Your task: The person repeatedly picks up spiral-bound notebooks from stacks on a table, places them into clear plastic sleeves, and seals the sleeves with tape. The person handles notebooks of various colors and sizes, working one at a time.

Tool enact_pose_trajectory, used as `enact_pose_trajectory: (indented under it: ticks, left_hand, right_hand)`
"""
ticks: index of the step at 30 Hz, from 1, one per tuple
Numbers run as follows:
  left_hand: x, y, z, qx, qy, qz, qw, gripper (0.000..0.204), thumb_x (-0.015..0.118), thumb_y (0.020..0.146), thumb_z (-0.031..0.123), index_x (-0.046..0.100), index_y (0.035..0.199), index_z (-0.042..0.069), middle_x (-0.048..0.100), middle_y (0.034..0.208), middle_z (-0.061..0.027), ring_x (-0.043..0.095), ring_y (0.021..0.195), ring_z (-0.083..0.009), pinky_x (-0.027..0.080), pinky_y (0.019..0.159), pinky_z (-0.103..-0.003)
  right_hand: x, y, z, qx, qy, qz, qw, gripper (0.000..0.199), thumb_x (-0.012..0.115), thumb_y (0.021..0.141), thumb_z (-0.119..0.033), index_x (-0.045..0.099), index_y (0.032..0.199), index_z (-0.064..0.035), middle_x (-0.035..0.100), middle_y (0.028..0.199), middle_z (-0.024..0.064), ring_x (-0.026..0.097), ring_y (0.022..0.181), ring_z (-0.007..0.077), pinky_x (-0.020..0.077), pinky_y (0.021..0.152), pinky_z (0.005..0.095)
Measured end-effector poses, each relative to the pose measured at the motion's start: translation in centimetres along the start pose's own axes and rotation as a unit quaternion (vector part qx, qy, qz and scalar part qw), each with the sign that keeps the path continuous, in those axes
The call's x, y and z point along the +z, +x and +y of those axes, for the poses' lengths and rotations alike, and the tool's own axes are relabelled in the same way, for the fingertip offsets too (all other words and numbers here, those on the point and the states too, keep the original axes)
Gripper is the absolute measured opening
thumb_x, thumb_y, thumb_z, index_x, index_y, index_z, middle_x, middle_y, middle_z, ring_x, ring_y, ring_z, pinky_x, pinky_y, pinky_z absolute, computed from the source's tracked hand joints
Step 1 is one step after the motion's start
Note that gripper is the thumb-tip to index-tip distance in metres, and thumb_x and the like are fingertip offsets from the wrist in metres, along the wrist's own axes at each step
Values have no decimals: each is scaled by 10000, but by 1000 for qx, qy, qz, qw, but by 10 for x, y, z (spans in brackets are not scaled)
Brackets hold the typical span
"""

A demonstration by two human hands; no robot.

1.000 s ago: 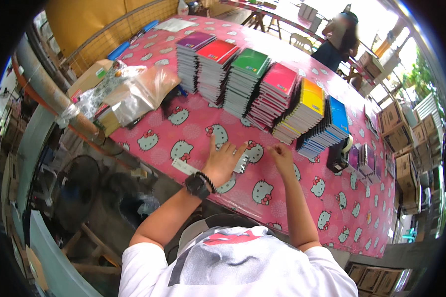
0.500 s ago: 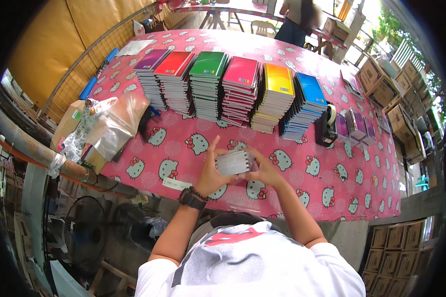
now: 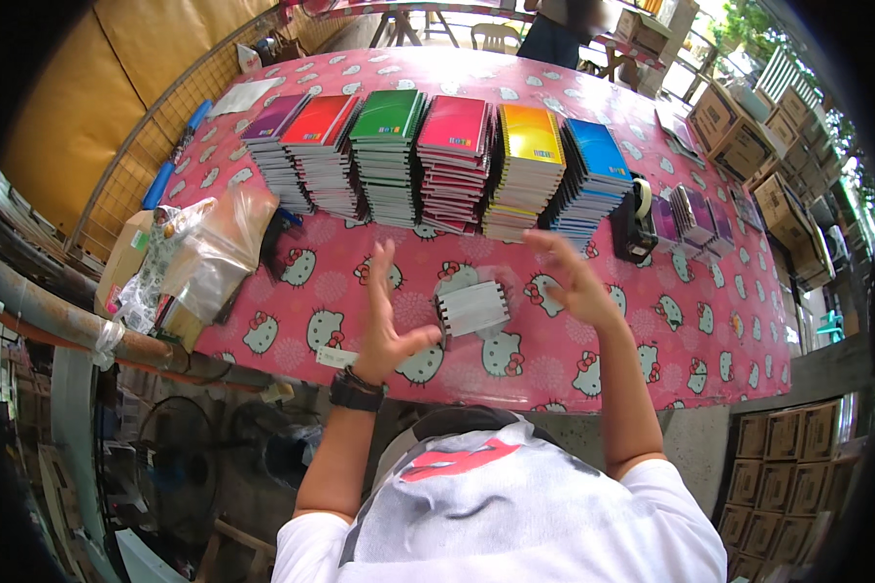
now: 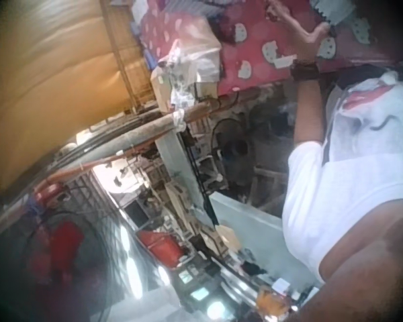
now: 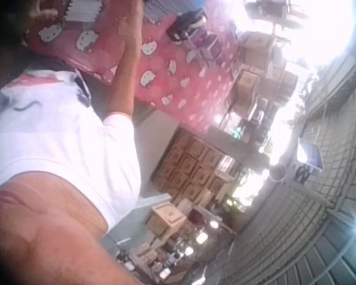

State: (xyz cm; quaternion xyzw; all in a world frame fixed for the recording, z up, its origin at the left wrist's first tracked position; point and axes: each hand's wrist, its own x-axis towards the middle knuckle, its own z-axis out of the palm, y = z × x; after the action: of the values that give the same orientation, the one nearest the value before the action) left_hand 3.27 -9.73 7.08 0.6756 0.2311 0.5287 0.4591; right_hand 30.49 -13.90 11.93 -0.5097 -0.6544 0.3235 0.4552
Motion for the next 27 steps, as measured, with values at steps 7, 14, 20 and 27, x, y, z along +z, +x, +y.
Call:
enact_pose_trajectory:
  ticks: [7, 14, 20, 27]
  left_hand:
    - [48, -24, -47, -87, -35, -45, 995, 1100, 805, 577, 39, 104, 1425, 77, 357, 1326, -128, 389, 1231, -234, 365, 1003, -379]
    - [25, -28, -32, -26, 67, 1, 997, 982, 767, 659, 156, 154, 1421, 69, 358, 1336, -157, 358, 1257, -260, 276, 1064, -404]
    - [9, -50, -9, 4, 282, -131, 950, 717, 672, 717, 186, 382, 1354, 30, 356, 1401, -157, 270, 1330, -326, 220, 1088, -425]
    - [1, -45, -17, 26, 325, -204, 923, 738, 670, 663, 110, 407, 1353, 92, 334, 1433, -120, 223, 1352, -371, 213, 1085, -487]
  right_hand:
    - [67, -28, 52, -11, -50, -94, 994, 894, 790, 631, -113, 292, 1373, -77, 390, 1318, 111, 356, 1250, 252, 302, 1037, 370]
    - [63, -44, 37, 68, 73, 33, 994, 627, 712, 622, -112, 518, 1216, -54, 497, 1242, 125, 377, 1245, 263, 273, 1057, 377]
    - [41, -49, 32, -30, -29, -75, 996, 554, 510, 558, -2, 638, 1090, -91, 561, 1241, 62, 384, 1231, 283, 277, 1058, 391]
    - [47, -38, 33, -103, -102, -127, 981, 645, 538, 502, -24, 665, 1107, -206, 459, 1380, 7, 294, 1288, 380, 234, 1075, 494]
